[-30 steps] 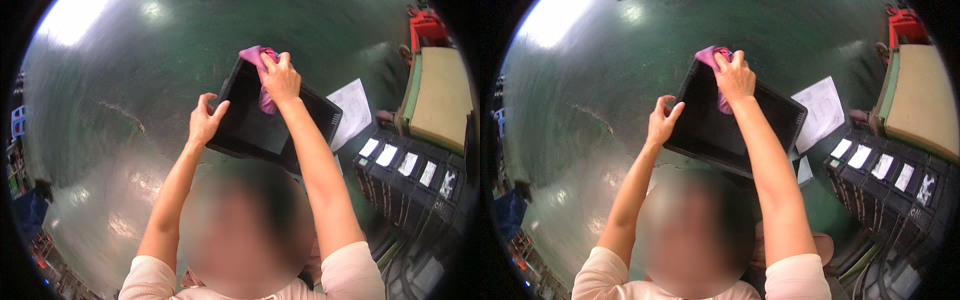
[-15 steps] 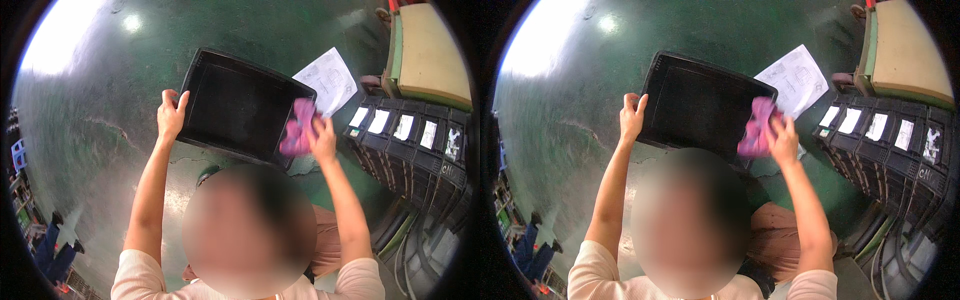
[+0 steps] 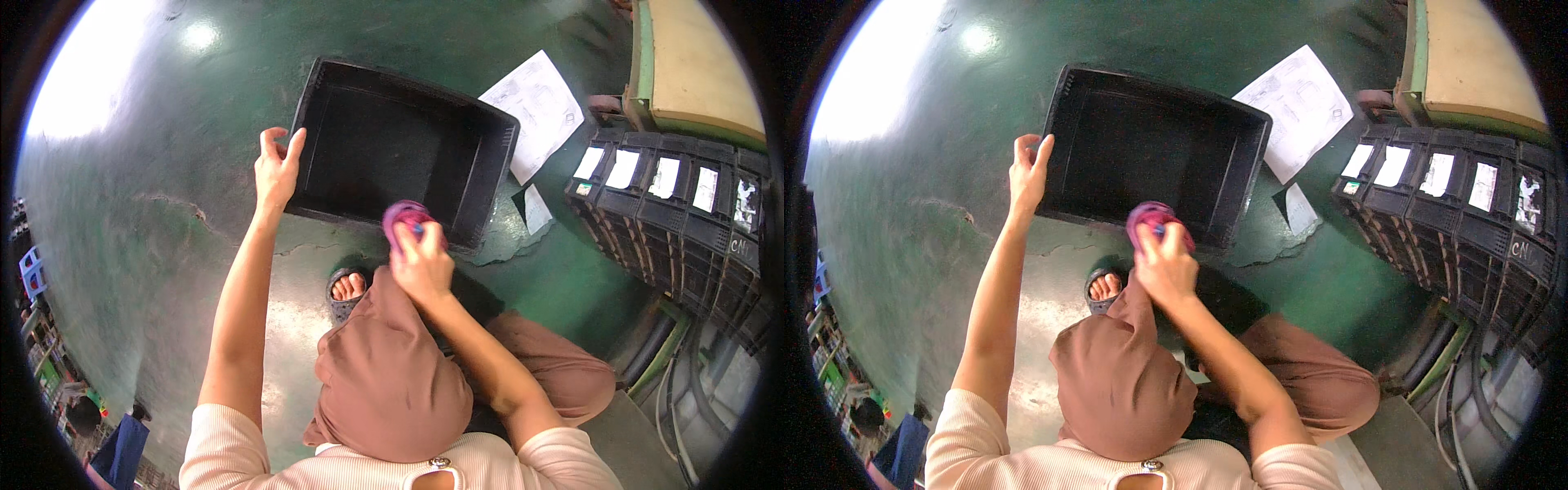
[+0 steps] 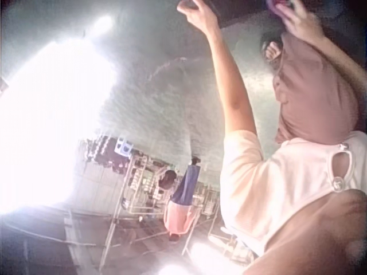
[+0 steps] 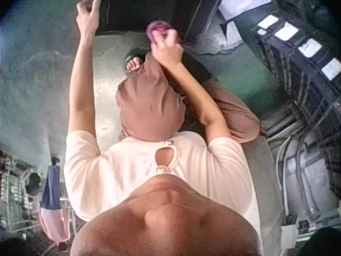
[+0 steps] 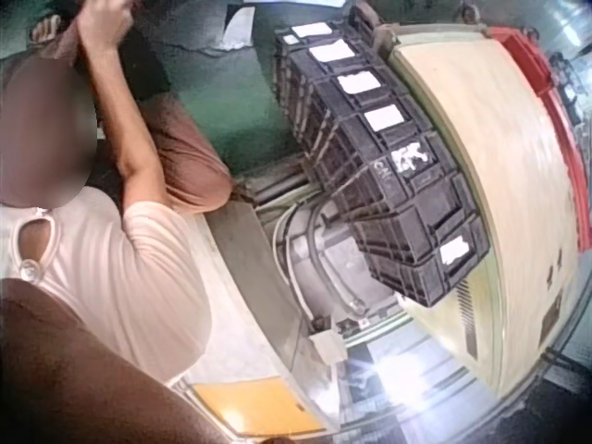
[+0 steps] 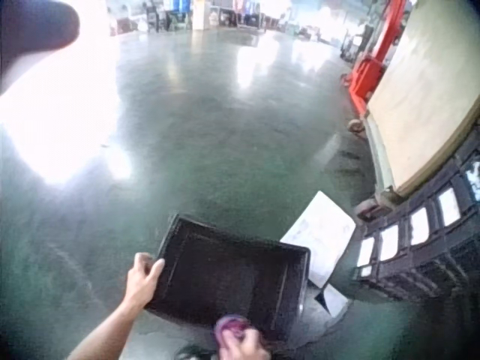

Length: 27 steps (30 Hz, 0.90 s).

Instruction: The person cleans the interior of plastic bins using a cloth and then places a sheet of paper inside each bin before stacking them.

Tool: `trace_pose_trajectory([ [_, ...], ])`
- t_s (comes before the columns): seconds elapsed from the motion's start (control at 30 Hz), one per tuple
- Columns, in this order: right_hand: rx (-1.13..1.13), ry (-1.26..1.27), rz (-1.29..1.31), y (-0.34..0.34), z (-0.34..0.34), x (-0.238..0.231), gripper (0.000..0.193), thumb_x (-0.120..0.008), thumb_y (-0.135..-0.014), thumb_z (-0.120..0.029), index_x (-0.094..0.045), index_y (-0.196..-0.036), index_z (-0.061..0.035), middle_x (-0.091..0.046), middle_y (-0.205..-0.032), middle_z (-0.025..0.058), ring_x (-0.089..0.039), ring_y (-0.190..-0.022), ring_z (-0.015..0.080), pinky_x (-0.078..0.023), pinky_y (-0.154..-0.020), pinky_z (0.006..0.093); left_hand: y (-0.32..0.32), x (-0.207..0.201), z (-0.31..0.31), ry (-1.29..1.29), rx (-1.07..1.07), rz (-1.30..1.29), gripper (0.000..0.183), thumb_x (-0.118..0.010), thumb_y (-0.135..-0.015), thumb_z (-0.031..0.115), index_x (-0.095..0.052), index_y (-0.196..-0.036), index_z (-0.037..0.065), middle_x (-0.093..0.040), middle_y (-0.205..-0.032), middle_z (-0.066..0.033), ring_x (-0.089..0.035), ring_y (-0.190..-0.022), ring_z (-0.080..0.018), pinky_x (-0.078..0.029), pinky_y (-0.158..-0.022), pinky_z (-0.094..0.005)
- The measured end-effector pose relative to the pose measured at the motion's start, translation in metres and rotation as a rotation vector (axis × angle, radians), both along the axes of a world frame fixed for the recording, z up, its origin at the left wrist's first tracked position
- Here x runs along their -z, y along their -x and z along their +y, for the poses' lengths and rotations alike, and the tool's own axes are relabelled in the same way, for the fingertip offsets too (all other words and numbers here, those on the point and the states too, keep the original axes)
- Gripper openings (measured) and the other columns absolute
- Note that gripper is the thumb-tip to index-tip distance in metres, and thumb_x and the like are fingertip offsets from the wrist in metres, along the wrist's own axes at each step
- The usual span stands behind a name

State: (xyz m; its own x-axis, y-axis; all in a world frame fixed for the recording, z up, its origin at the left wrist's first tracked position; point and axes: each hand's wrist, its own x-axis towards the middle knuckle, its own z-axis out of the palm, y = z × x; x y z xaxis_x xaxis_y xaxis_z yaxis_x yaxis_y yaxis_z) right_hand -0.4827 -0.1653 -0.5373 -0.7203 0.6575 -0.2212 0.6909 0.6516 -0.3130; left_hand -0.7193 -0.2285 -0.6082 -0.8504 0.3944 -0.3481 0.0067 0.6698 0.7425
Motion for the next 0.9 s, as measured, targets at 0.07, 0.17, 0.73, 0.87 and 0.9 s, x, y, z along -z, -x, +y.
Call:
trace_pose_trajectory([
  [0.07,-0.101,-0.012,0.095,0.036,-0.028,0.012,0.039,-0.063,-0.066,-0.016,-0.054,-0.104,-0.0195,-0.044,-0.092,0.0126,-0.058,-0.065,0.0286,-0.050,-0.044,0.0362,0.004,0.005,-0.005,-0.020,0.017,-0.006,0.052,-0.057,-0.078,0.050,-0.047,-0.106,0.007,-0.052,-0.065,-0.0099,-0.053,-0.063,-0.0224,-0.042,-0.063,-0.0335],
  [0.17,-0.257,-0.105,0.154,0.083,-0.057,0.027,0.036,-0.055,-0.072,-0.010,-0.050,-0.107,-0.0088,-0.042,-0.087,0.0132,-0.054,-0.066,0.0252,-0.049,-0.044,0.0305,0.004,0.008,0.002,-0.013,0.003,-0.150,0.056,-0.057,-0.077,0.052,-0.047,-0.108,0.007,-0.052,-0.071,-0.0102,-0.052,-0.067,-0.0218,-0.042,-0.066,-0.0328],
  [0.73,-0.300,0.361,0.714,0.115,0.063,-0.123,0.046,-0.067,-0.073,-0.026,-0.049,-0.110,-0.0056,-0.046,-0.114,0.0189,-0.056,-0.092,0.0347,-0.048,-0.075,0.0424,-0.016,-0.110,-0.013,-0.990,0.112,-0.648,0.051,-0.033,-0.092,0.038,-0.028,-0.133,0.009,-0.036,-0.132,-0.0068,-0.039,-0.118,-0.0206,-0.032,-0.100,-0.0361],
  [0.87,0.097,0.390,0.739,0.062,0.151,-0.094,0.023,-0.057,-0.083,-0.020,-0.060,-0.098,-0.0041,-0.062,-0.087,0.0108,-0.061,-0.078,0.0187,-0.050,-0.068,0.0287,-0.044,-0.101,0.005,-0.884,0.197,-0.089,0.047,-0.041,-0.087,0.037,-0.037,-0.124,0.009,-0.043,-0.121,-0.0065,-0.045,-0.107,-0.0223,-0.034,-0.096,-0.0347],
  [0.9,0.380,0.485,0.715,0.037,0.184,-0.066,0.021,-0.056,-0.084,-0.019,-0.060,-0.097,-0.0027,-0.063,-0.087,0.0099,-0.061,-0.072,0.0154,-0.050,-0.064,0.0274,-0.047,-0.099,0.004,-0.771,0.242,0.228,0.045,-0.044,-0.085,0.037,-0.040,-0.120,0.009,-0.046,-0.117,-0.0067,-0.047,-0.104,-0.0228,-0.034,-0.094,-0.0342],
])
